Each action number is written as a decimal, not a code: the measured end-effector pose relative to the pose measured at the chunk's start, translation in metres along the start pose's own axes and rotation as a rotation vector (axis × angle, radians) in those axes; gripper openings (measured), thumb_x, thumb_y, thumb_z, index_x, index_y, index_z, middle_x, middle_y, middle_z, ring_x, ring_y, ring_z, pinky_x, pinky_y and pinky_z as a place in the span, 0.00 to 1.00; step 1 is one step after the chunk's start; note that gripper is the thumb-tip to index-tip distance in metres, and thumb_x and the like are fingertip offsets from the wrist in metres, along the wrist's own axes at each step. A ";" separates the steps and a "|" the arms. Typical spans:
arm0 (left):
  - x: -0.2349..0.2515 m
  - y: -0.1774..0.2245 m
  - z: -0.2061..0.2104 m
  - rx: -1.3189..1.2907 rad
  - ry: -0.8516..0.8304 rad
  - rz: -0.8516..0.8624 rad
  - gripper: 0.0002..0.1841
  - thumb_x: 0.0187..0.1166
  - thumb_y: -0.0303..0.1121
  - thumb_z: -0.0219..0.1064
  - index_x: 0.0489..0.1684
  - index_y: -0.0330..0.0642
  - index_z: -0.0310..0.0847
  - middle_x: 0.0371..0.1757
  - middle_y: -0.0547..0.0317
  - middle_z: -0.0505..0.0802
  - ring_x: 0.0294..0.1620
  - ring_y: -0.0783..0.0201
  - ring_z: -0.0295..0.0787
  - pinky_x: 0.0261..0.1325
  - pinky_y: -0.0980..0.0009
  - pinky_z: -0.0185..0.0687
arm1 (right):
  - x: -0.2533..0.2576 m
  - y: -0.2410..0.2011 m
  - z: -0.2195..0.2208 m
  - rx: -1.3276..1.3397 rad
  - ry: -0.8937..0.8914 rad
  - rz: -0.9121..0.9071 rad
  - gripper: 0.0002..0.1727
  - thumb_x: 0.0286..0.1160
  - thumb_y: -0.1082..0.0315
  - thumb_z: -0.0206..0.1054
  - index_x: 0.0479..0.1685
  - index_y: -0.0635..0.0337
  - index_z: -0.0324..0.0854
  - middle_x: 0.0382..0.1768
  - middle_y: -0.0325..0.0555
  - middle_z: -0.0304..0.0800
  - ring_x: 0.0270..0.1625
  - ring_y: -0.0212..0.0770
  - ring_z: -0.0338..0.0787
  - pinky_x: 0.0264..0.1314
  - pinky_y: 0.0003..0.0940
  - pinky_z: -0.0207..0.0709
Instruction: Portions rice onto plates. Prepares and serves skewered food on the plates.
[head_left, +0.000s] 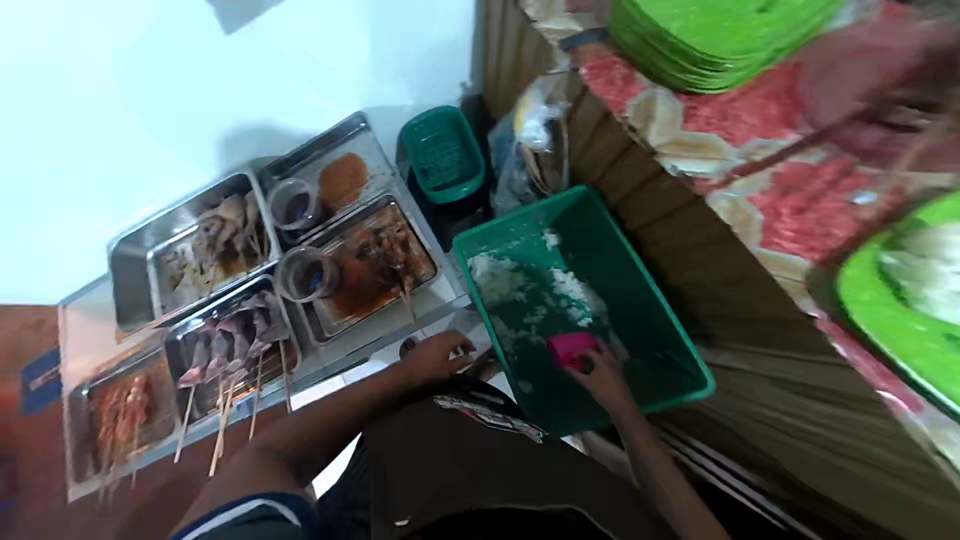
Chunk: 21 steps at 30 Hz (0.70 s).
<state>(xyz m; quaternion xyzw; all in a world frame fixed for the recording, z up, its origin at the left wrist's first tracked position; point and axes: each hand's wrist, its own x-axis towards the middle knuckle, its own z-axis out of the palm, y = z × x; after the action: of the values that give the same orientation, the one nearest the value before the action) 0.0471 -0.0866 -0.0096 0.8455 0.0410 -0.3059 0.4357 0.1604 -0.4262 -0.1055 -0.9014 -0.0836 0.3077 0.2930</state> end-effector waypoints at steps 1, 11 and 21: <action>-0.021 -0.013 0.001 -0.099 0.056 -0.111 0.19 0.88 0.38 0.61 0.67 0.33 0.82 0.65 0.39 0.88 0.66 0.49 0.86 0.74 0.52 0.77 | 0.009 -0.015 0.003 -0.012 -0.033 -0.035 0.27 0.66 0.63 0.82 0.64 0.67 0.85 0.89 0.78 0.51 0.91 0.77 0.52 0.89 0.69 0.54; -0.030 -0.113 0.020 -1.126 0.354 -0.376 0.31 0.96 0.49 0.40 0.90 0.37 0.57 0.80 0.39 0.79 0.78 0.49 0.77 0.76 0.51 0.72 | 0.054 -0.359 0.121 -0.312 -0.466 -0.731 0.36 0.82 0.62 0.67 0.90 0.55 0.63 0.74 0.62 0.81 0.78 0.61 0.79 0.82 0.58 0.69; -0.060 -0.157 -0.002 -1.346 0.412 -0.380 0.17 0.95 0.36 0.49 0.71 0.33 0.69 0.38 0.59 0.86 0.32 0.70 0.84 0.40 0.72 0.82 | 0.073 -0.473 0.255 -0.552 -0.492 -1.015 0.18 0.91 0.63 0.57 0.67 0.61 0.85 0.64 0.63 0.87 0.70 0.64 0.84 0.72 0.61 0.75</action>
<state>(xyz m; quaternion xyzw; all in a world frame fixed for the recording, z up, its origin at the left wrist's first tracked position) -0.0536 0.0239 -0.0872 0.4133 0.4474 -0.1195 0.7841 0.0787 0.1043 -0.0310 -0.6945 -0.6426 0.2956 0.1314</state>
